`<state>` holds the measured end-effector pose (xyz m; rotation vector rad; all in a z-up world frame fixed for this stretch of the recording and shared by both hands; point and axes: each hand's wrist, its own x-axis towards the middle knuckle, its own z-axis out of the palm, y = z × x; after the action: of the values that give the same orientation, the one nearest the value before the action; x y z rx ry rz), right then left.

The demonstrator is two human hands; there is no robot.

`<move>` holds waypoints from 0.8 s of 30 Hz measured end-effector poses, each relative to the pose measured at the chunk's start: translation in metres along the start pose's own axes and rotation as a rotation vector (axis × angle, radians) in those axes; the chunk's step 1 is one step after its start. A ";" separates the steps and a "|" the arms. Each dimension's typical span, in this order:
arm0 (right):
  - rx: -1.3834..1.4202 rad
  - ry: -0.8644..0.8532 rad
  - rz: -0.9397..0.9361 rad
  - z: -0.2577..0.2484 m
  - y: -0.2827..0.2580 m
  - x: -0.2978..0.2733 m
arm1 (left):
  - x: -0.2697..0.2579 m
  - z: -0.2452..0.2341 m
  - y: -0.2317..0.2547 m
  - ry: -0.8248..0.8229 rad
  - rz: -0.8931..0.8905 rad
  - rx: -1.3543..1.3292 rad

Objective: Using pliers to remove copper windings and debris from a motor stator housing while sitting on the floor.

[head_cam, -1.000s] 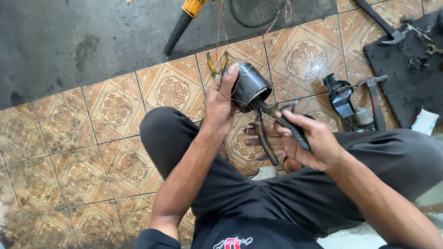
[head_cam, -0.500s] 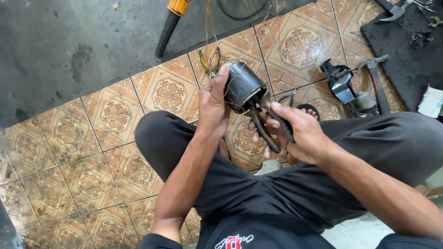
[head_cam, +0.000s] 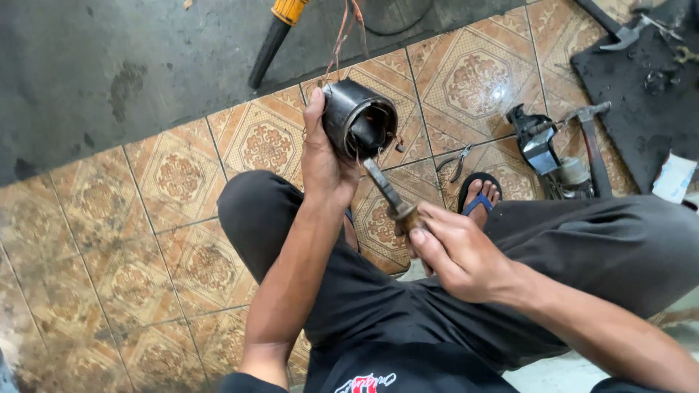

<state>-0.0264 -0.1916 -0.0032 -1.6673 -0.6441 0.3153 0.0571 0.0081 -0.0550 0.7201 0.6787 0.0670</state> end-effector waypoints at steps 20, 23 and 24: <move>0.287 -0.031 0.373 -0.053 0.051 -0.032 | -0.001 -0.005 0.006 0.045 -0.105 0.077; 0.219 -0.040 0.332 -0.056 0.038 -0.021 | -0.002 -0.007 -0.002 0.018 -0.086 0.115; 0.215 -0.056 0.322 -0.058 0.036 -0.018 | -0.003 -0.008 -0.005 0.007 -0.068 0.122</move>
<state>-0.0006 -0.2520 -0.0283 -1.5558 -0.3657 0.6416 0.0497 0.0084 -0.0607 0.8133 0.7182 -0.0339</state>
